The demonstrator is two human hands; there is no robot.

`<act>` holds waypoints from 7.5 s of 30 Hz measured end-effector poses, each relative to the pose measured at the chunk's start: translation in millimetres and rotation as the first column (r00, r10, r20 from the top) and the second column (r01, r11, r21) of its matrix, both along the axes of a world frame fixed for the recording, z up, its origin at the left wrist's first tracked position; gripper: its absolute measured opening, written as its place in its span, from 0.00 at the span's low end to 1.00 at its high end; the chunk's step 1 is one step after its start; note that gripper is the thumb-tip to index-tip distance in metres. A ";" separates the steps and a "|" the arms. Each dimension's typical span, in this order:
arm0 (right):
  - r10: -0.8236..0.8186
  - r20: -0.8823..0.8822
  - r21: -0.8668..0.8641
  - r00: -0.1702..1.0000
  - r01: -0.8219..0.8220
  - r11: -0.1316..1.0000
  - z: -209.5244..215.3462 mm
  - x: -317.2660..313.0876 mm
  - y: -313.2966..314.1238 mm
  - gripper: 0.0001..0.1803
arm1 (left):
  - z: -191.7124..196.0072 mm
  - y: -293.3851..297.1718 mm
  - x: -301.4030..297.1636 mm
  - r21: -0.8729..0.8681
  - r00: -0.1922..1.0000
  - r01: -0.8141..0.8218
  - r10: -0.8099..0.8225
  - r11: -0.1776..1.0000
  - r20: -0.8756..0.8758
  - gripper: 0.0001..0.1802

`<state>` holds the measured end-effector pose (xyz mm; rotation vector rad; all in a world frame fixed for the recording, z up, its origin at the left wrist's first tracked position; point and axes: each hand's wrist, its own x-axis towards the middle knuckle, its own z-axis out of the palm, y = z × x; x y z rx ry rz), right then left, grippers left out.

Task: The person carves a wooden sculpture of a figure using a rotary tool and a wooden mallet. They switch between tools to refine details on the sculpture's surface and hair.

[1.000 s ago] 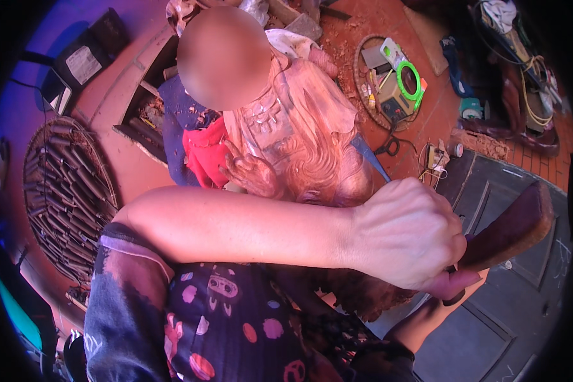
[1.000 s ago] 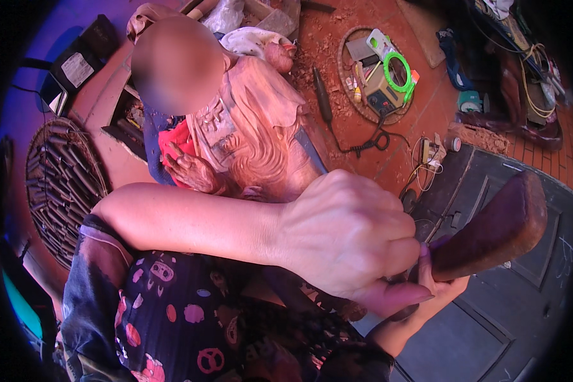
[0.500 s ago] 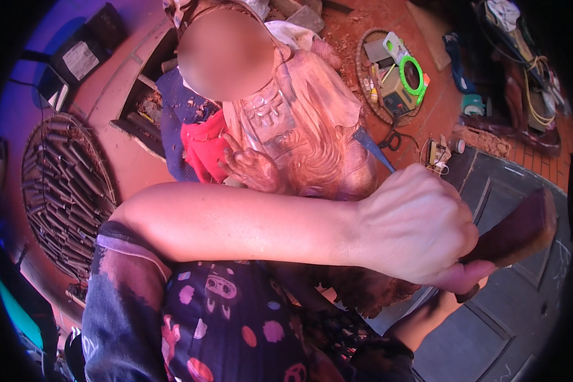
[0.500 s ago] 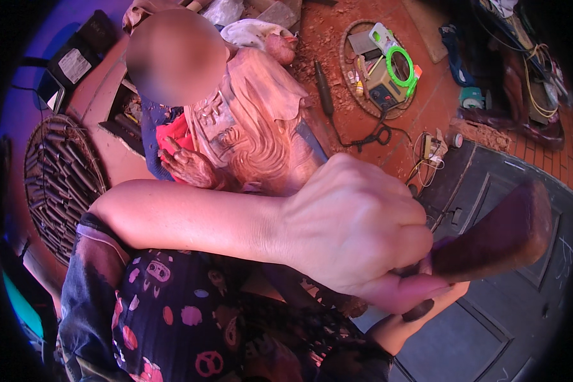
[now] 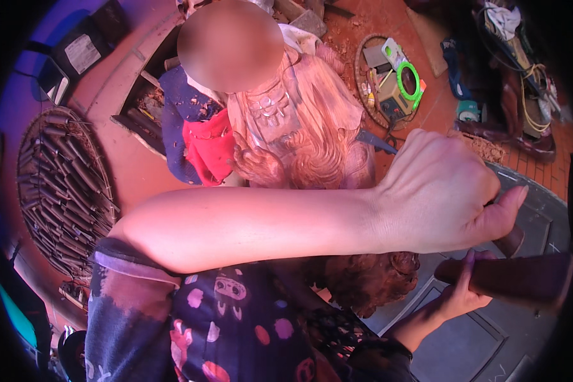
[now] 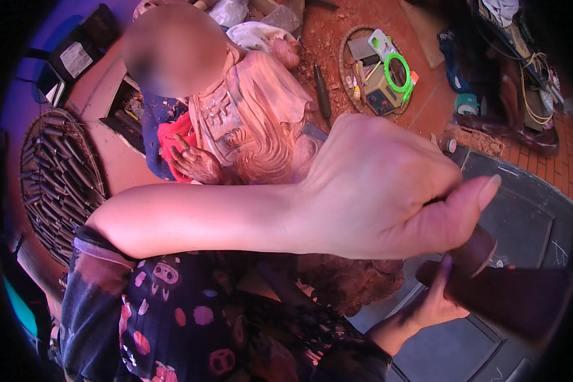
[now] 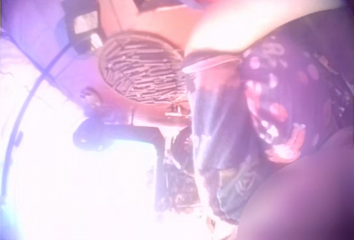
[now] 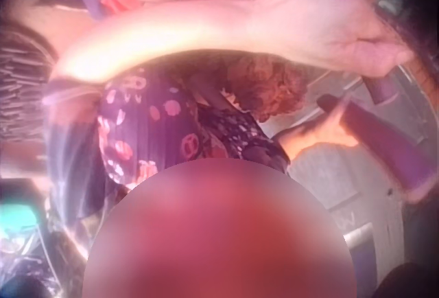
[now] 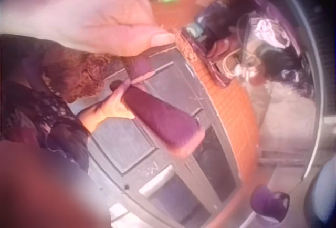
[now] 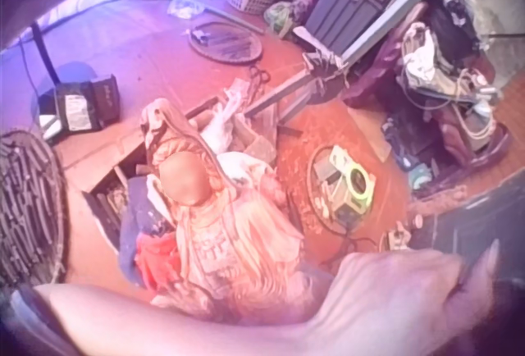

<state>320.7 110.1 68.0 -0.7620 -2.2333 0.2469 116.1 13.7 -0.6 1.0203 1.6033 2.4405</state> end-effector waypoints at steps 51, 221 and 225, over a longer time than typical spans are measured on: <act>0.044 0.011 -0.110 0.999 -0.043 0.993 -12.8 25.9 6.3 0.17 | -0.7 6.3 14.9 -0.201 0.991 0.040 -0.064 0.979 -0.118 0.27; 0.065 0.228 -0.335 0.971 0.015 0.942 -25.4 -11.3 22.8 0.17 | -23.7 3.9 -142.2 0.612 0.165 0.707 -0.924 0.355 0.345 0.27; 0.087 0.237 -0.328 0.968 -0.005 0.945 -23.0 -13.1 19.9 0.17 | -13.4 3.3 -136.8 0.628 0.261 0.642 -0.896 0.439 0.360 0.27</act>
